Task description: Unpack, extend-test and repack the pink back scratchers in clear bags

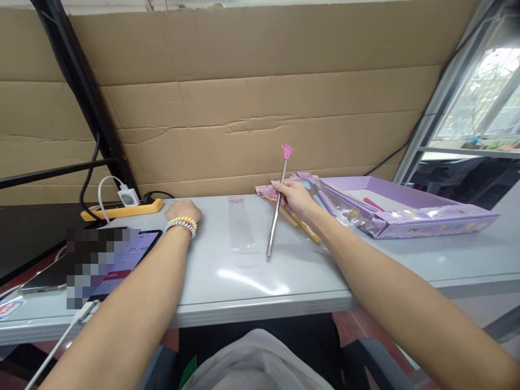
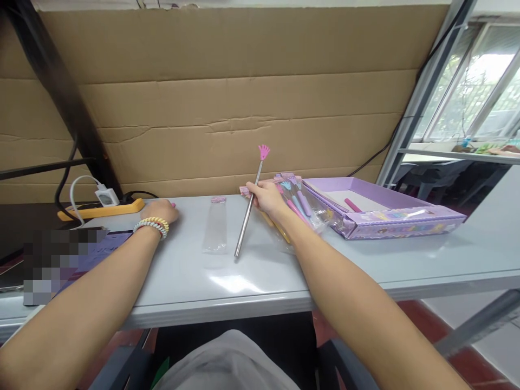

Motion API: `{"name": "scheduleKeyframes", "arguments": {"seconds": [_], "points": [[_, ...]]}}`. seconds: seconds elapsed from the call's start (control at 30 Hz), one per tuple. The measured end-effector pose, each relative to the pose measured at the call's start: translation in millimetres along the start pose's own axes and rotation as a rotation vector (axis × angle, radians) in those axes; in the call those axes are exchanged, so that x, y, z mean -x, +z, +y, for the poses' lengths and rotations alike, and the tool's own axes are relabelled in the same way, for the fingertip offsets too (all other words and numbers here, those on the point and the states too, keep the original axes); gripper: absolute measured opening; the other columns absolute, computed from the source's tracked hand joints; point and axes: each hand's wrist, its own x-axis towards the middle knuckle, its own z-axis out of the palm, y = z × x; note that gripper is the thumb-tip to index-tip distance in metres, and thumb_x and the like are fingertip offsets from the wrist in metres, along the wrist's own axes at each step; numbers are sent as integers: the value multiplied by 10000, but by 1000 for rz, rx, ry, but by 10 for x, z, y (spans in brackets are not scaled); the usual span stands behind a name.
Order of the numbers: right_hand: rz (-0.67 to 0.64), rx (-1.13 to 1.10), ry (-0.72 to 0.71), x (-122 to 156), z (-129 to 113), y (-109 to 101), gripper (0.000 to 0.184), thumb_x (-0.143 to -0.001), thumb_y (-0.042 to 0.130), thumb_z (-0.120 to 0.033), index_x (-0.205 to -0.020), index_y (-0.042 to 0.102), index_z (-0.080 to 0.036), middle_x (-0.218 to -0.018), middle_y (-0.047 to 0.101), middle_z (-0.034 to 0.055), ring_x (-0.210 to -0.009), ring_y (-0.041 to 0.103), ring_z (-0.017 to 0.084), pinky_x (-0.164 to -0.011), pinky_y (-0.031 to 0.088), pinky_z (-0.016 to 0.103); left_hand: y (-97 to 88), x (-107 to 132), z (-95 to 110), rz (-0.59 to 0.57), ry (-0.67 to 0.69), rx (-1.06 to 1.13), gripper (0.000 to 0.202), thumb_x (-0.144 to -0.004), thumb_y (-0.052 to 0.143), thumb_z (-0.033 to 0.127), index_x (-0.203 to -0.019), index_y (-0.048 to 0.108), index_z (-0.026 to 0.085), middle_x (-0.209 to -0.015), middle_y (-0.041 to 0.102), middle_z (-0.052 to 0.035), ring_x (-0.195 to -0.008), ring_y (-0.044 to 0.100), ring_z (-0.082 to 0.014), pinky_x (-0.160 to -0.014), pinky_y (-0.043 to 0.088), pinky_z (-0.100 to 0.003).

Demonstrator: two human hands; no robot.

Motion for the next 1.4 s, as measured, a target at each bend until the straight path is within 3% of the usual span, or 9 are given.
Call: {"name": "scheduleKeyframes", "arguments": {"seconds": [0.13,0.23,0.33,0.4,0.5,0.7,0.9,1.2,1.4], "points": [[-98,-107,107,38,-22,61,269,-853,544,-322,-647,511,-151,-413,507,-1,-287,403,79,-294,207,185,-124,134,147,26,263,260,451,-821,465,427,-1059,642,87,-1134,611,-208,-1067,561,-321,-863,437,-392],[-49,-222,145,41,-40,67,208,-875,531,-288,-740,530,-131,-537,601,40,-371,529,104,-297,261,175,-229,347,325,-179,653,609,524,-856,342,563,-973,658,163,-912,675,-82,-841,607,-210,-759,450,-304],[12,-337,156,31,-59,44,169,-895,503,-252,-787,522,-123,-584,626,55,-431,582,121,-314,293,171,-268,563,490,-309,906,698,491,-837,380,573,-888,649,164,-771,634,-31,-699,552,-156,-652,422,-262],[17,-383,156,10,-61,21,191,-908,483,-258,-779,517,-122,-569,618,53,-443,588,125,-325,304,171,-250,638,557,-271,983,657,412,-844,401,506,-879,633,168,-756,617,-23,-693,527,-151,-643,402,-260],[51,-423,159,-47,-55,-45,222,-911,478,-312,-779,514,-136,-575,614,37,-413,556,109,-318,294,172,-209,621,557,-152,991,564,334,-859,384,417,-866,617,178,-778,618,-28,-711,515,-157,-643,373,-263],[541,-614,182,-163,-104,-377,232,-915,406,-414,-802,420,-211,-543,561,-36,-374,507,108,-304,313,201,-228,412,314,-55,862,451,444,-817,421,567,-686,604,185,-593,534,15,-562,431,-125,-545,284,-256],[384,-437,103,-215,-55,-517,158,-852,470,-239,-729,514,-151,-557,583,-1,-378,504,100,-304,311,209,-272,299,182,44,784,423,415,-745,514,585,-678,634,193,-569,538,18,-558,441,-122,-550,281,-253],[60,217,-51,-45,37,-125,291,-793,538,-388,-625,557,-152,-484,532,-3,-381,488,104,-340,268,209,-402,625,458,145,930,260,379,-807,500,482,-638,636,172,-528,564,-27,-524,477,-144,-540,281,-272],[94,253,-173,-10,26,-83,201,-708,567,-338,-605,536,-168,-516,464,-31,-416,370,71,-416,266,221,-430,715,514,166,905,158,381,-846,457,513,-808,678,204,-643,633,-48,-673,582,-203,-566,313,-283]]}}
